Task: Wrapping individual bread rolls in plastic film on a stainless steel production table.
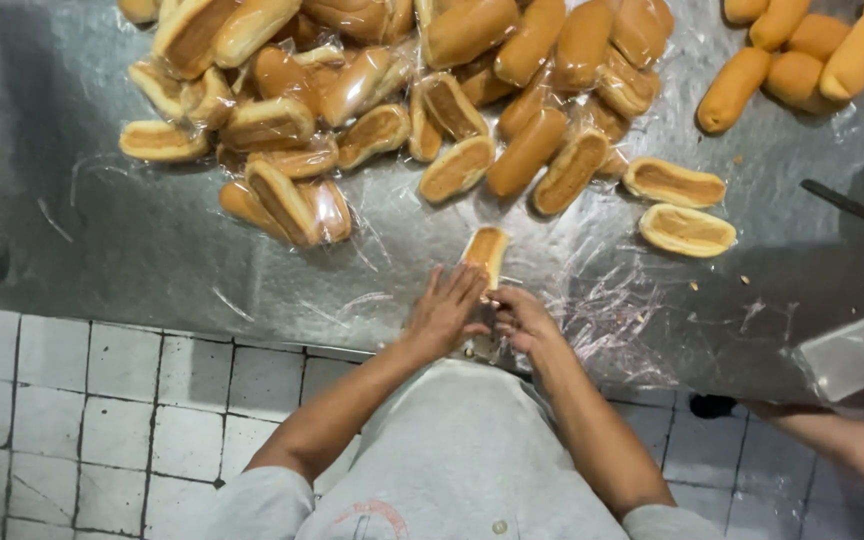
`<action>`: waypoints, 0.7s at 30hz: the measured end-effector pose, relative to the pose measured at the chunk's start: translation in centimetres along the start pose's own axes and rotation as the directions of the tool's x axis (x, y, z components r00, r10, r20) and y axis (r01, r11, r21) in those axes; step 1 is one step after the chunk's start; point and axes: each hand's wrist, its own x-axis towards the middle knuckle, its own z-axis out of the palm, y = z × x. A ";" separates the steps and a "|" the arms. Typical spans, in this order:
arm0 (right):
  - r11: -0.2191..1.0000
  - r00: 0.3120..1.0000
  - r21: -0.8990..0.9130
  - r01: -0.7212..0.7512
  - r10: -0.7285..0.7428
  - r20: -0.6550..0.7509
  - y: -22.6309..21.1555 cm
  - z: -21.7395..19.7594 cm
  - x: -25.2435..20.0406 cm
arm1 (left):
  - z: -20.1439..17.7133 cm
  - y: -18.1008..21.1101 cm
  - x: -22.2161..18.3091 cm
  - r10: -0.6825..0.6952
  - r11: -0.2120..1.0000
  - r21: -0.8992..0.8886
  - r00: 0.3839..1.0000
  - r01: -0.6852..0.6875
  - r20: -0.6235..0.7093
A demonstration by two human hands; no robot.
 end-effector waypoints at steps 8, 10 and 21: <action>0.896 0.889 -0.176 0.408 -0.434 -0.149 -7.0 -12.6 -13.8 | -7.9 -10.7 2.2 -0.747 0.158 -0.894 0.643 0.420 0.170; 0.844 0.829 0.013 0.536 -0.524 -0.196 -1.1 -24.1 -12.6 | -9.3 -15.1 1.8 -0.837 -0.082 -0.983 0.523 0.166 0.158; -0.005 0.687 -0.688 -0.726 0.050 -0.725 8.2 -23.6 -17.0 | -5.0 -3.0 19.5 -0.455 0.817 -0.254 0.849 0.518 0.267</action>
